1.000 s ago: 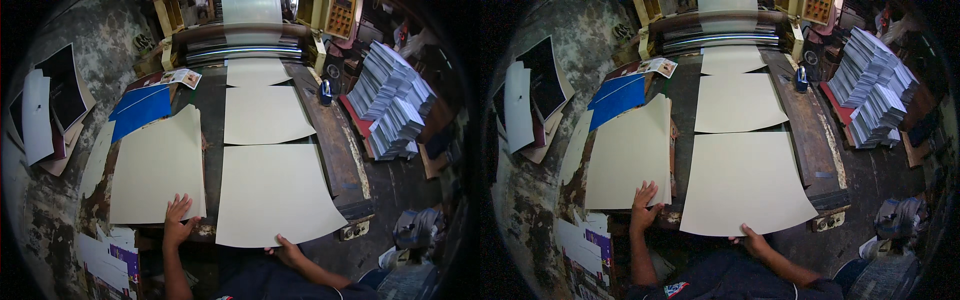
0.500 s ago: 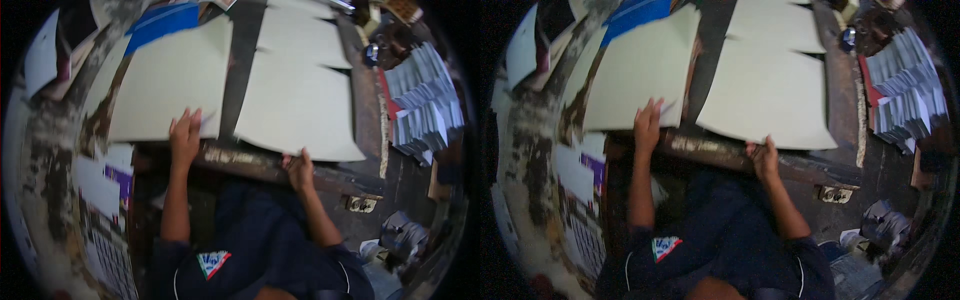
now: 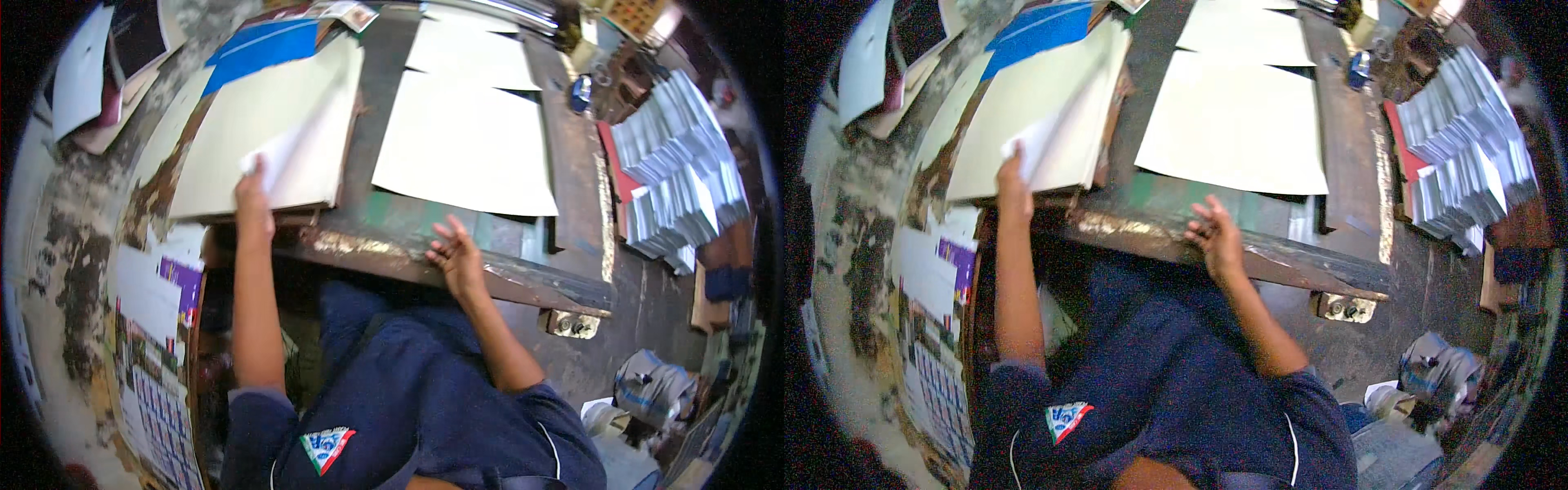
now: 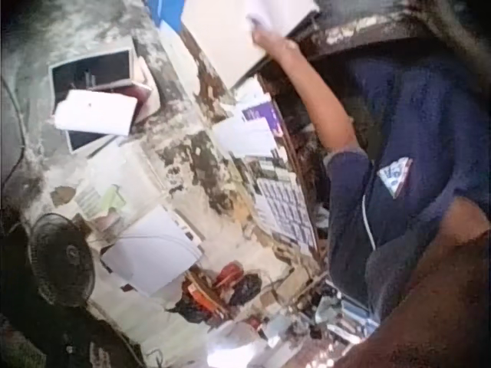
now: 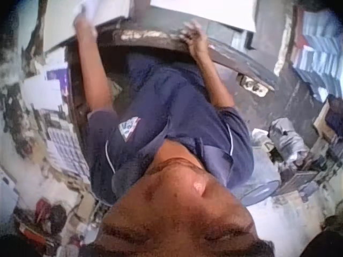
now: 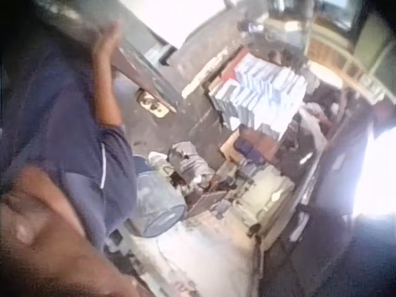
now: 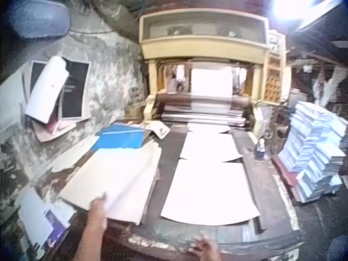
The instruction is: The person feeds large sheets of paper into a laminating or coating machine by hand, aligning each sheet onto a conveyor and smoothing them as they enter the rollers.
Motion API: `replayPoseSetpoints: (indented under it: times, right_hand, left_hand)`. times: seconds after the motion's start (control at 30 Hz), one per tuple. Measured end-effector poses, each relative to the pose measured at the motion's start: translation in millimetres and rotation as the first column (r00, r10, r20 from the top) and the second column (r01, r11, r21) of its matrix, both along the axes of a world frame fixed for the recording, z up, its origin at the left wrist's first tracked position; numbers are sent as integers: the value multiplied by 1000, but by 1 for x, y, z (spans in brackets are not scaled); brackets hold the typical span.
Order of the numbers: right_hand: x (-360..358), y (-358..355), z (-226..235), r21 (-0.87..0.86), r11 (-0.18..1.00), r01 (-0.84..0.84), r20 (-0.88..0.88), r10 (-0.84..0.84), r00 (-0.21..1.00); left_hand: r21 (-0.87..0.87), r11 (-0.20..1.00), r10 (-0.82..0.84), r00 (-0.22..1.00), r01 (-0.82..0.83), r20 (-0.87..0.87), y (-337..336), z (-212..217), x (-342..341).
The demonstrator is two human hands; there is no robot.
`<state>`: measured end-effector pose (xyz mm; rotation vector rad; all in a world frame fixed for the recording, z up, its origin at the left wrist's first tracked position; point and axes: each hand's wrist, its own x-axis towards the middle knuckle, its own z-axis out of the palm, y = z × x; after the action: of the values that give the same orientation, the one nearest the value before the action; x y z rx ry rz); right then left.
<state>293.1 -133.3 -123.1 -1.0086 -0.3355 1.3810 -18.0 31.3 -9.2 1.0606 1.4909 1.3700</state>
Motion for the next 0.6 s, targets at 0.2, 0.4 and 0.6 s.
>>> replayPoseSetpoints:
  times: [0.2,0.4,0.6]
  right_hand:
    - [3,0,8,59,988,-140,-4,141,990]
    - [17,5,38,122,973,-198,28,196,980]
    - [36,-1,31,69,933,-353,97,346,933]
  left_hand:
    - [203,975,73,731,91,-678,-35,7,18]
    - [251,837,-163,659,487,-734,-81,2,43]
    - [71,474,-553,359,877,-752,-107,24,55]
